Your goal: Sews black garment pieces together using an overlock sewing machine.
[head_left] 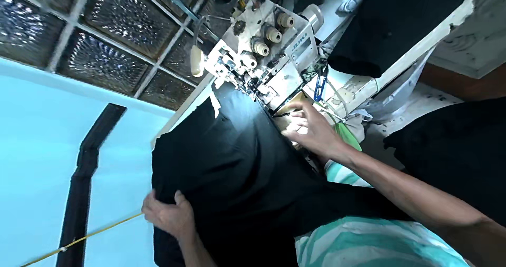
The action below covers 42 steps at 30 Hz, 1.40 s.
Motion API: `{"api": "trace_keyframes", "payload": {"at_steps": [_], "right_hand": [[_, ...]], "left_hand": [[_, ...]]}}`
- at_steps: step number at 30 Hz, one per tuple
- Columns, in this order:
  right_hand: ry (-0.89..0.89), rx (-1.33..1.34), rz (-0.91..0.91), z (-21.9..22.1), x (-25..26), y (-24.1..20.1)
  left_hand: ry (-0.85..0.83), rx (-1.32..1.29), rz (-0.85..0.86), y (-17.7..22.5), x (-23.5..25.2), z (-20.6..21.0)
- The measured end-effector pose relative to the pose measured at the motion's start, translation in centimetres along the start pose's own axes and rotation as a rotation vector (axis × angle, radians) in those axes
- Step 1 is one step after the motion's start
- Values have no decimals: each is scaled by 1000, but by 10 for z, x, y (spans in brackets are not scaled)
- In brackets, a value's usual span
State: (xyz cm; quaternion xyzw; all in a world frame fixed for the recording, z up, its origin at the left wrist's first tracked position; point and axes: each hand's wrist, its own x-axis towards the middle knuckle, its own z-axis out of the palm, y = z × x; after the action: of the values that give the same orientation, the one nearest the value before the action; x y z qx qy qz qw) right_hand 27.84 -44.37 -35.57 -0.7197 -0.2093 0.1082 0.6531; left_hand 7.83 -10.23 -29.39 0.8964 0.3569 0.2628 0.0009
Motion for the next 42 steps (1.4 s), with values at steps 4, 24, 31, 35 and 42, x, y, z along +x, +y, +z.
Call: {"api": "trace_keyframes", "payload": {"at_steps": [4, 24, 31, 35, 42], "right_hand": [[-47, 296, 249, 48, 36, 2], [65, 182, 162, 57, 15, 9], [-156, -49, 319, 20, -40, 54], [-168, 109, 327, 5, -57, 67], [-108, 442, 327, 22, -60, 56]], "left_hand": [[43, -403, 348, 96, 10, 26], [-240, -659, 693, 210, 7, 85], [-107, -574, 715, 213, 17, 109], [-80, -525, 709, 215, 18, 114], [17, -478, 744, 216, 15, 120]]}}
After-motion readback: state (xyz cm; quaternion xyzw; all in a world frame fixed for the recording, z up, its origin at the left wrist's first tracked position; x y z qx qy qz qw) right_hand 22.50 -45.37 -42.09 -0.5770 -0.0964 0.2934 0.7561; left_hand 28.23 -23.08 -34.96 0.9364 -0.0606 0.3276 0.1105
